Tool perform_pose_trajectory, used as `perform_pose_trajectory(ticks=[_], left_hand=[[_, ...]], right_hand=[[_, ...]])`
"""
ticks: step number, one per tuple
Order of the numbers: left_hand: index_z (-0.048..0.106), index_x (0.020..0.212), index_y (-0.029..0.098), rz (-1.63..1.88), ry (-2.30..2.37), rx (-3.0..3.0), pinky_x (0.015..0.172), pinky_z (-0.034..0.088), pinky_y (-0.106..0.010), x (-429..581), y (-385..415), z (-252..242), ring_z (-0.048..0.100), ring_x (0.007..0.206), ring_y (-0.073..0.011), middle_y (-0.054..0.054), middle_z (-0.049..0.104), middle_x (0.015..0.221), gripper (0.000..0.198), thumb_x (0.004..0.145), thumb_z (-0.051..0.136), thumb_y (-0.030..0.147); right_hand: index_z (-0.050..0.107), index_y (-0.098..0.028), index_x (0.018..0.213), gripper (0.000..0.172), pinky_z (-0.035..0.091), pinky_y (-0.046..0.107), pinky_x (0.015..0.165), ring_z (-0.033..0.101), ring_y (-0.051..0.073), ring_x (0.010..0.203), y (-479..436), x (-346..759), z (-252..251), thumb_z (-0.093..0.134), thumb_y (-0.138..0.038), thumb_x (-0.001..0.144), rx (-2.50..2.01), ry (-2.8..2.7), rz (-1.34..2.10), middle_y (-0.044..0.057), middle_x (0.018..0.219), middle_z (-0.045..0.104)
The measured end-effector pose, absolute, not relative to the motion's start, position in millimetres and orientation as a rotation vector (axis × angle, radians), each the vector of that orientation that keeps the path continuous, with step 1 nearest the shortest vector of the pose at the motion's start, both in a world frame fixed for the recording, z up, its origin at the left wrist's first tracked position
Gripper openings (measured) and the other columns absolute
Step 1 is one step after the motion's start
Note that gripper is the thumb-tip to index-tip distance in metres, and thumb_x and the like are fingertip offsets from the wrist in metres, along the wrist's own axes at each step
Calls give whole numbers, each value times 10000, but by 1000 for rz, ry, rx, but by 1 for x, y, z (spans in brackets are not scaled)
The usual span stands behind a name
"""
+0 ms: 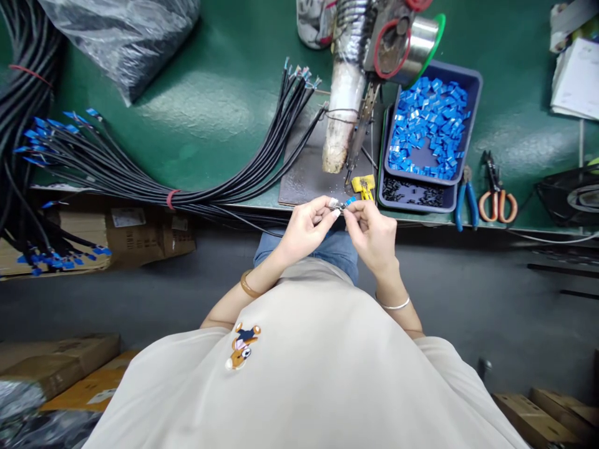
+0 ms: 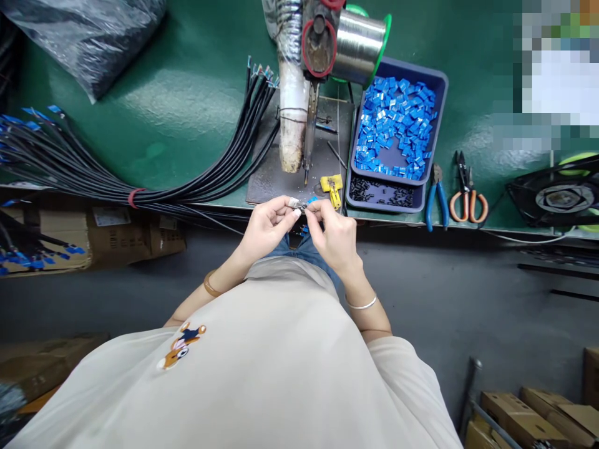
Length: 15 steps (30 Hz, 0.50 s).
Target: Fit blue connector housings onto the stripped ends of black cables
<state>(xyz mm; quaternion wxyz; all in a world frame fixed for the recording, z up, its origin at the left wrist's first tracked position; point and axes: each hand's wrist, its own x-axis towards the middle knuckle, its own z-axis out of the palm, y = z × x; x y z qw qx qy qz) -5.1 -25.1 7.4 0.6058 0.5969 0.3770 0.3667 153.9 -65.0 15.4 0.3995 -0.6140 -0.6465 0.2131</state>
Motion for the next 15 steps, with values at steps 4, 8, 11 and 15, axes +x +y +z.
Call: perform_pose_trajectory(ticks=[4, 8, 11, 15], left_hand=[[663, 1005, 123, 925, 956, 1499, 606, 409, -183, -6, -30, 6, 480, 609, -64, 3, 590, 709, 236, 911, 562, 314], [708, 941, 116, 1001, 945, 1385, 741, 492, -200, -7, -29, 3, 613, 750, -99, -46, 711, 856, 224, 859, 641, 314], [726, 909, 122, 1022, 956, 1310, 746, 501, -208, -6, -25, 2, 625, 765, -106, -51, 723, 874, 215, 830, 671, 315], [708, 819, 126, 957, 946, 1270, 551, 377, -180, -4, -17, 4, 462, 561, -53, 17, 575, 636, 172, 809, 680, 295]], right_hand=[[560, -194, 835, 195, 397, 182, 478, 503, 56, 462, -64, 156, 18, 600, -375, 895, -1428, -1289, 1063, -75, 554, 536], [588, -196, 822, 192, 322, 183, 424, 448, 49, 428, -64, 167, 23, 637, -376, 866, -1362, -1130, 802, -79, 523, 493], [594, -224, 972, 180, 266, 197, 386, 415, 57, 388, -65, 168, 28, 606, -381, 885, -1275, -1098, 552, -82, 518, 509], [543, -261, 1084, 154, 401, 202, 406, 555, 60, 421, -67, 162, 29, 552, -299, 935, -1364, -1168, 438, -28, 799, 723]])
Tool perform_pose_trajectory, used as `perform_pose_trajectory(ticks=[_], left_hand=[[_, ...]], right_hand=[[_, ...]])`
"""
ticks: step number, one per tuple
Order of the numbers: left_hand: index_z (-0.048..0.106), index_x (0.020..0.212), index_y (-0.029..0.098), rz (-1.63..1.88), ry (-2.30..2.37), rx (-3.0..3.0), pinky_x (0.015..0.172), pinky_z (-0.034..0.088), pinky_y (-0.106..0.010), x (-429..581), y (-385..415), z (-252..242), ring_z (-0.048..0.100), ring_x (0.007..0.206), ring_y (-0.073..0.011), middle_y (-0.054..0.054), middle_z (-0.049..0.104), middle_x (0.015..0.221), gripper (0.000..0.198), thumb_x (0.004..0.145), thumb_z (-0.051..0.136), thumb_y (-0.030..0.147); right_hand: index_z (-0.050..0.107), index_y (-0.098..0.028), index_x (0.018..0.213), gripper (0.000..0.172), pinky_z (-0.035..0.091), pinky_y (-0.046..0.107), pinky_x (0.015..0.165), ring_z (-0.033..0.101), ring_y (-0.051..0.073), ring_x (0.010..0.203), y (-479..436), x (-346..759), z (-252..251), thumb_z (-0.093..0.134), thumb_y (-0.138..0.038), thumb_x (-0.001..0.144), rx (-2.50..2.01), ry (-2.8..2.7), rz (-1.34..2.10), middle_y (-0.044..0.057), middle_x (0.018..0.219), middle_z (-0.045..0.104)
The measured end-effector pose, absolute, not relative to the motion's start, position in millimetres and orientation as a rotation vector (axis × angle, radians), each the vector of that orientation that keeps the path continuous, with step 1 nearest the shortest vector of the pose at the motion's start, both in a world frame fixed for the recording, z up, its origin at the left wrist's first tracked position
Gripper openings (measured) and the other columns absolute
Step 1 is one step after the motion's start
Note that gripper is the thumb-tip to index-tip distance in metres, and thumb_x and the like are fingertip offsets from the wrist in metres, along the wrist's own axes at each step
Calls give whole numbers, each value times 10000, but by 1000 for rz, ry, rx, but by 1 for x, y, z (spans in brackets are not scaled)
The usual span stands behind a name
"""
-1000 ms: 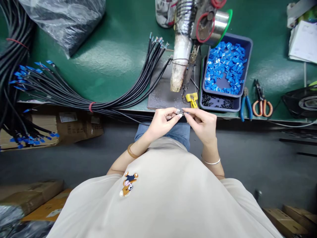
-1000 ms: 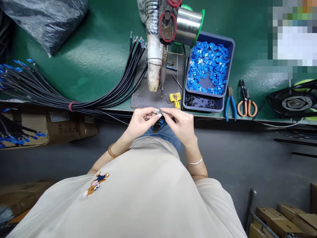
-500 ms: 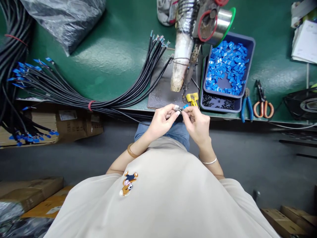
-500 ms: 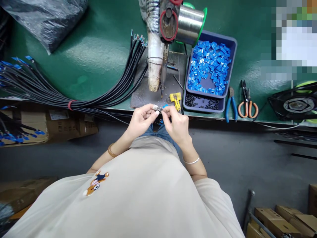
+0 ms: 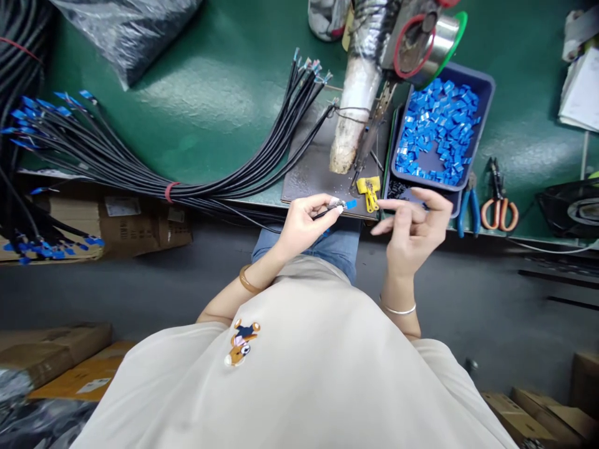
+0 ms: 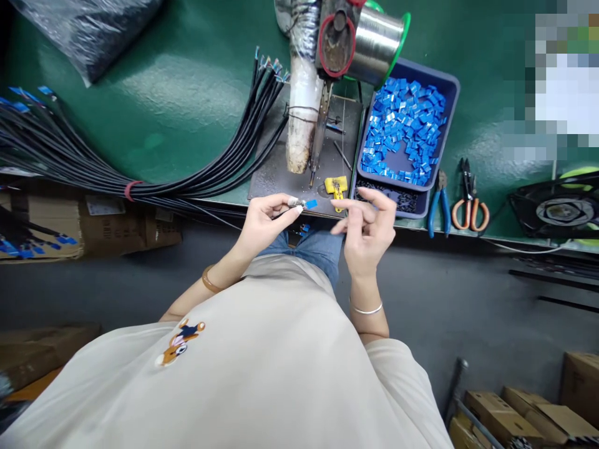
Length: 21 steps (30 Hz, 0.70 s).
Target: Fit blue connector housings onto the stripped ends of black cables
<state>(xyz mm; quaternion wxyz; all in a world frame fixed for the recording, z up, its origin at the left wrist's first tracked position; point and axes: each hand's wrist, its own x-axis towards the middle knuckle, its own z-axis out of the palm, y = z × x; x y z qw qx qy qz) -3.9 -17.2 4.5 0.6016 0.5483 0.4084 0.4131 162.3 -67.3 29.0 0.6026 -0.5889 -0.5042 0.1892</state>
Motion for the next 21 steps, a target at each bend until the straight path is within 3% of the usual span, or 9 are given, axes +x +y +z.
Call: perform_pose_trajectory(ticks=[3, 6, 15, 21], left_hand=[[670, 770, 129, 940, 912, 1213, 502, 298, -187, -2, -11, 4, 374, 521, -43, 42, 453, 575, 170, 791, 691, 297], [647, 751, 133, 942, 894, 1180, 511, 309, -190, 0, -7, 3, 371, 527, -45, 41, 437, 580, 171, 784, 694, 294], [640, 743, 136, 986, 927, 1259, 541, 350, -186, 8, -1, 2, 398, 560, -50, 35, 489, 614, 145, 796, 669, 267], [605, 718, 146, 979, 918, 1228, 527, 302, -205, 10, 3, 2, 350, 526, -49, 46, 408, 574, 124, 788, 658, 233]], right_hand=[[593, -238, 960, 56, 592, 277, 659, 737, 142, 743, -66, 158, 22, 593, -266, 912, -1438, -1379, 391, 17, 946, 751], [610, -226, 885, 8, 612, 324, 770, 735, 184, 936, -62, 156, 12, 617, -232, 884, -1430, -1586, 326, 52, 1057, 742], [552, -233, 836, 77, 605, 321, 757, 743, 172, 889, -52, 154, 3, 581, -171, 871, -1395, -1643, 159, 60, 1127, 734], [557, -224, 829, 96, 612, 297, 764, 743, 160, 883, -48, 154, 3, 597, -140, 852, -1372, -1602, 223, 63, 1116, 737]])
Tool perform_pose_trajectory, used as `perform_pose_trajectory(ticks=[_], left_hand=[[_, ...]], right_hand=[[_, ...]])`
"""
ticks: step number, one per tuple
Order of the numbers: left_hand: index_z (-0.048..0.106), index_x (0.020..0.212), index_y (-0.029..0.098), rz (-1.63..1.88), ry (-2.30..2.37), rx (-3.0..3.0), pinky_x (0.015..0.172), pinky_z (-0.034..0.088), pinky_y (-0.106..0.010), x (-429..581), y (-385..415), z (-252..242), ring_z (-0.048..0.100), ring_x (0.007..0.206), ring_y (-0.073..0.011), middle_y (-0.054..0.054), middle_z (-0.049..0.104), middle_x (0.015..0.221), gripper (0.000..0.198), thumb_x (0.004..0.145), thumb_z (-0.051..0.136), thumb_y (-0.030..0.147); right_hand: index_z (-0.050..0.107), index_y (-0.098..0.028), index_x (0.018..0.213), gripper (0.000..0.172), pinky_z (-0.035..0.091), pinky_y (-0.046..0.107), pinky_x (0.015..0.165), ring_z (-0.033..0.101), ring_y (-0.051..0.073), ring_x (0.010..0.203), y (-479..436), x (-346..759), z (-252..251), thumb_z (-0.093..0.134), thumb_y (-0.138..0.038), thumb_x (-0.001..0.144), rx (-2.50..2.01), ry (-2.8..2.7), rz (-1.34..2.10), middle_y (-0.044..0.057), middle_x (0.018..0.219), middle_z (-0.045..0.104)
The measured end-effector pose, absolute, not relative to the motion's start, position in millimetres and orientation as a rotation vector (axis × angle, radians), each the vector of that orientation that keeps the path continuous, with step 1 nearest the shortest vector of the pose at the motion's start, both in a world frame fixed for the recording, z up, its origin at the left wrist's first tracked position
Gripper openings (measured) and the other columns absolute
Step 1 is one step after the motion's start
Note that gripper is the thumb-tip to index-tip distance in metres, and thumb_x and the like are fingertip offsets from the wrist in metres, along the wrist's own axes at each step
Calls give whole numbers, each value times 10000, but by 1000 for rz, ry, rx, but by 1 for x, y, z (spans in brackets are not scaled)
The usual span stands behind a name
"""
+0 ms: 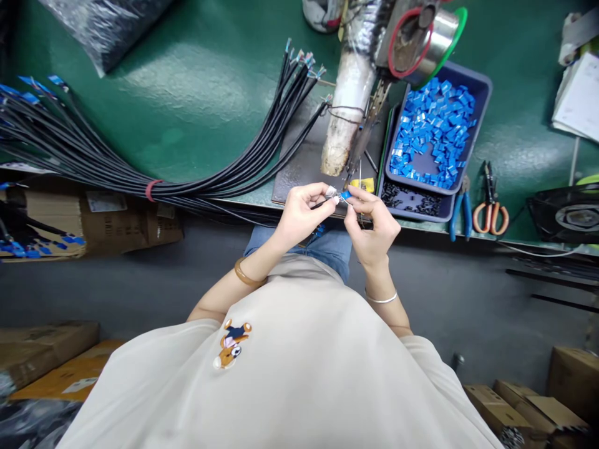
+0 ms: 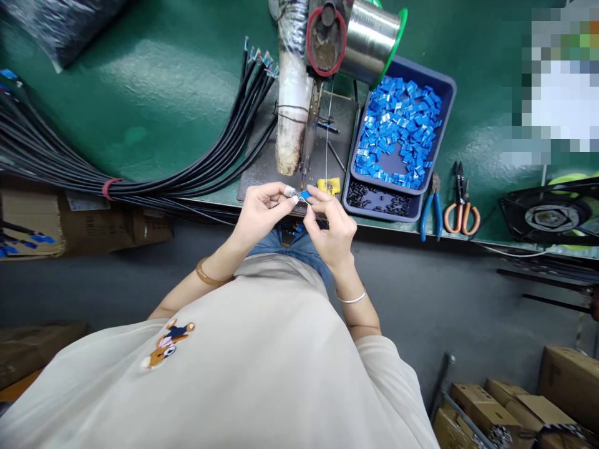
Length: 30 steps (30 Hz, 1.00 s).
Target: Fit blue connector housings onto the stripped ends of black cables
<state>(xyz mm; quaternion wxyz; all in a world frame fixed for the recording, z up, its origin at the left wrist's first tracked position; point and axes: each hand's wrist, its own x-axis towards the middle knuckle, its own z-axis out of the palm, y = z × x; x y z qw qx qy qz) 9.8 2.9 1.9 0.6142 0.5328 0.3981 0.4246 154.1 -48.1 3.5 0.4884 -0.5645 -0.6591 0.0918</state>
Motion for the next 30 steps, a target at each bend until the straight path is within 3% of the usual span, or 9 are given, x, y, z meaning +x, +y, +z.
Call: perform_pose_trajectory(ticks=[30], left_hand=[[610, 742, 149, 978, 905, 1280, 508, 255, -204, 12, 6, -3, 312, 517, -45, 49, 374, 579, 102, 829, 626, 200]], right_hand=[[596, -201, 780, 143, 597, 268, 799, 740, 145, 857, -41, 157, 11, 652, -70, 787, -1352, -1621, 174, 50, 1048, 753]])
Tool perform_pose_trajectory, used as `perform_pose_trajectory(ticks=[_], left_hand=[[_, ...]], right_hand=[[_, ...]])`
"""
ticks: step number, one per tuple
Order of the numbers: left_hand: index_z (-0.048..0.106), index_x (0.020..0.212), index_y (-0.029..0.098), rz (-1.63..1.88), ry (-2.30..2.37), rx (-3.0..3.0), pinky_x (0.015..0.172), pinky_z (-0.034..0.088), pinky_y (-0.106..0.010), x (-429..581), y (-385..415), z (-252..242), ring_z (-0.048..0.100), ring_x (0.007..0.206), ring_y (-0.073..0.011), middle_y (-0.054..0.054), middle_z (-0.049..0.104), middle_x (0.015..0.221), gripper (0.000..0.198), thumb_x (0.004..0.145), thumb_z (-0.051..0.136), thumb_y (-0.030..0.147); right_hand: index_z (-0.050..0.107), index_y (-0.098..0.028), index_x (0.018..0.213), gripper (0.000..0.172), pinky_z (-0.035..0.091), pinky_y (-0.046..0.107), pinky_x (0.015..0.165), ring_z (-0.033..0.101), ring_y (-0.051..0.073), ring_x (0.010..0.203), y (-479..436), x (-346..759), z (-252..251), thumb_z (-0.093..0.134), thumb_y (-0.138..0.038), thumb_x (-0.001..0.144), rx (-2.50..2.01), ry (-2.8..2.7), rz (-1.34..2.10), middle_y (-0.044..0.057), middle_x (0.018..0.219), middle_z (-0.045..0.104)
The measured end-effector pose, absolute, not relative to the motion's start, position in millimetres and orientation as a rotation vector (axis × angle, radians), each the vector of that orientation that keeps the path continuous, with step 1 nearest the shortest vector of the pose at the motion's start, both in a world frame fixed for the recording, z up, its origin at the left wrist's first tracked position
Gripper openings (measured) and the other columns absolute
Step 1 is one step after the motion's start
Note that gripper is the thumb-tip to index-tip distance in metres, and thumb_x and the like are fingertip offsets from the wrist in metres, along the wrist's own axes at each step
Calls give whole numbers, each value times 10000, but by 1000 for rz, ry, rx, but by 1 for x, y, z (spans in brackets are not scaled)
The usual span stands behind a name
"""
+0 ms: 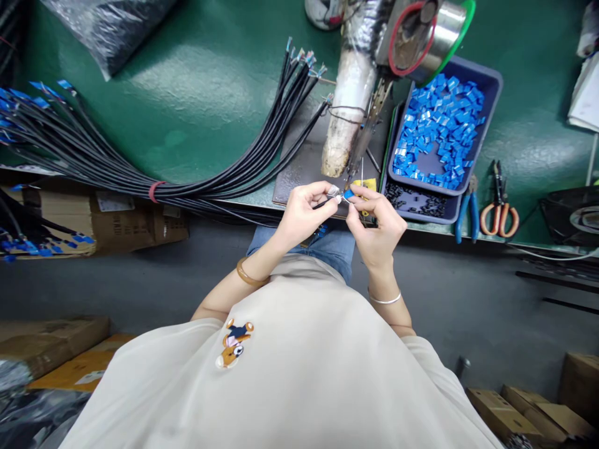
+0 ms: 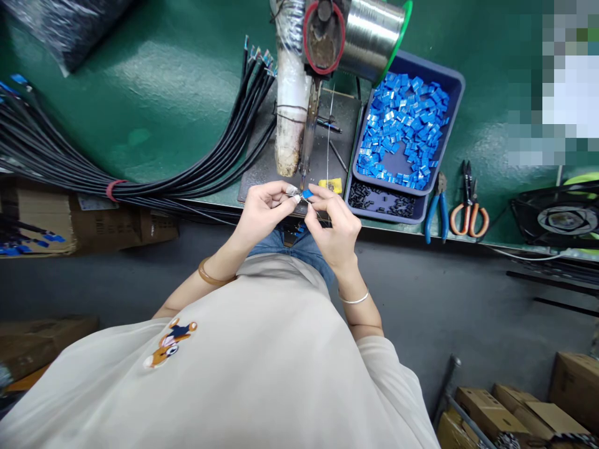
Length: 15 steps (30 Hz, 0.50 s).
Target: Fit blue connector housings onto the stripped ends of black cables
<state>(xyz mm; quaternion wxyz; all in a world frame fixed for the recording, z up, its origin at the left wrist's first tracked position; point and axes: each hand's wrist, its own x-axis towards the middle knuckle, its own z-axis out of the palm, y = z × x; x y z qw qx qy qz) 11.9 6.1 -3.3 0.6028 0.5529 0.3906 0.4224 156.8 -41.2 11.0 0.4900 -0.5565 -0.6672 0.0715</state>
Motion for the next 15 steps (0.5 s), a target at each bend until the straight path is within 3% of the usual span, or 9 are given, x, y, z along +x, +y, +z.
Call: perform_pose_trajectory(ticks=[15], left_hand=[[616, 728, 145, 995, 898, 1240, 487, 249, -198, 13, 9, 2, 317, 495, -34, 54, 399, 561, 125, 793, 686, 225]], right_hand=[[590, -208, 778, 132, 592, 263, 788, 741, 148, 879, -39, 156, 12, 644, -89, 799, -1354, -1649, 121, 48, 1038, 757]])
